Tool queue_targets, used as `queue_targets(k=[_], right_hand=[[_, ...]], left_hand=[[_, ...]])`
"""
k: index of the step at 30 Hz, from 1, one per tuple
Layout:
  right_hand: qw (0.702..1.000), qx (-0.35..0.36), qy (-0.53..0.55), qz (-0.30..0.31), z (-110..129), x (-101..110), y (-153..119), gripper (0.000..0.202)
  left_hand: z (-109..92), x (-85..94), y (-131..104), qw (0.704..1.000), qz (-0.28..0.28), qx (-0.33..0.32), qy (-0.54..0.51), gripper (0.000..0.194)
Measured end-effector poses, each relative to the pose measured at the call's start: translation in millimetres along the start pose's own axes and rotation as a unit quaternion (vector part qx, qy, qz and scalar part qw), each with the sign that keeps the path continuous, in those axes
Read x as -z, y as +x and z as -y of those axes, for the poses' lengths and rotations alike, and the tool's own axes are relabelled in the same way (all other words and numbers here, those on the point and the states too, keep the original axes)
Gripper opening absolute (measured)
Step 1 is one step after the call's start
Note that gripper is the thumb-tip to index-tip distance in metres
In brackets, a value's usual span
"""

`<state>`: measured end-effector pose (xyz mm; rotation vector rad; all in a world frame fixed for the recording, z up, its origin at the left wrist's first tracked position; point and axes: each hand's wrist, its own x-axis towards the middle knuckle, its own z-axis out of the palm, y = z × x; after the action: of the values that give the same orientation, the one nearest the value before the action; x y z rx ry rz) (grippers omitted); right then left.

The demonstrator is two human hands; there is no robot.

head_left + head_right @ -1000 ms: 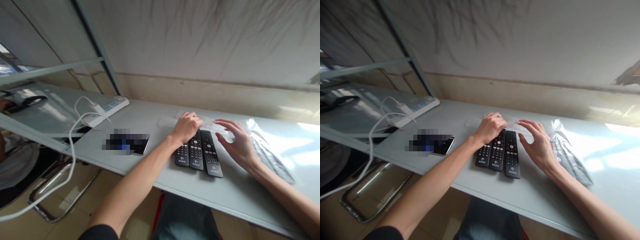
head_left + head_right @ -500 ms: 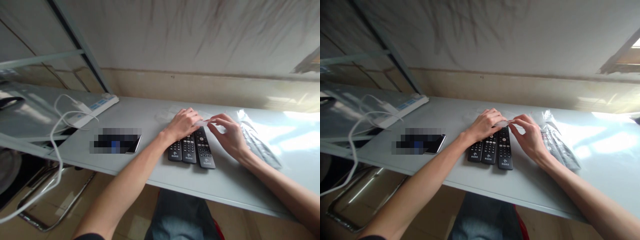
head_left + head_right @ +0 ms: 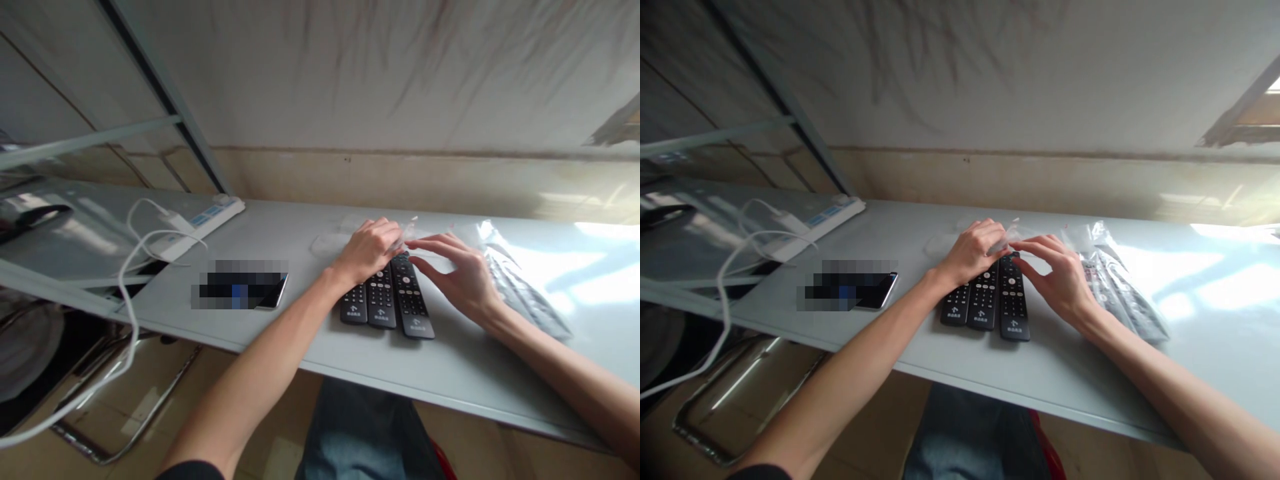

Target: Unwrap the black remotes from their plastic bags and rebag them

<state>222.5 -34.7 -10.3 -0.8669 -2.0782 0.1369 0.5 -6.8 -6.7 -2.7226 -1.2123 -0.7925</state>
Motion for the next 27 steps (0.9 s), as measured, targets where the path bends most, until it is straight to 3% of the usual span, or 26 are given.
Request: queue_targets(k=[6, 11, 17, 21, 24, 27], right_hand=[[0.998, -0.026, -0.001, -0.065, 1.4, 1.4, 2.1, 0.041], [0.997, -0.006, -0.021, -0.068, -1.8, 3.2, 3.2, 0.009], [0.998, -0.025, -0.015, -0.056, -5.8, -2.2, -0.9, 0.012], [0.996, -0.047, 0.021, -0.072, -4.5, -3.9, 0.3, 0.034], [0.996, -0.035, -0.006, -0.086, -2.6, 0.1, 3.3, 0.011], [0.997, -0.025, -0.017, -0.069, -2.0, 2.4, 3.7, 0.009]], left_hand=[[-3.0, -0.4, 0.6, 1.000, 0.014, -0.019, -0.013, 0.027], [-5.0, 1.7, 0.2, 0.999, 0.024, -0.028, -0.024, 0.022], [-3.3, 2.5, -0.7, 0.999, 0.027, -0.036, -0.010, 0.023], [-6.2, 0.1, -0.3, 0.998, 0.037, -0.042, -0.004, 0.028], [-8.0, -0.4, 0.0, 0.999, 0.029, -0.029, -0.007, 0.029], [-7.6, 0.3, 0.0, 0.999, 0.021, -0.020, -0.020, 0.026]])
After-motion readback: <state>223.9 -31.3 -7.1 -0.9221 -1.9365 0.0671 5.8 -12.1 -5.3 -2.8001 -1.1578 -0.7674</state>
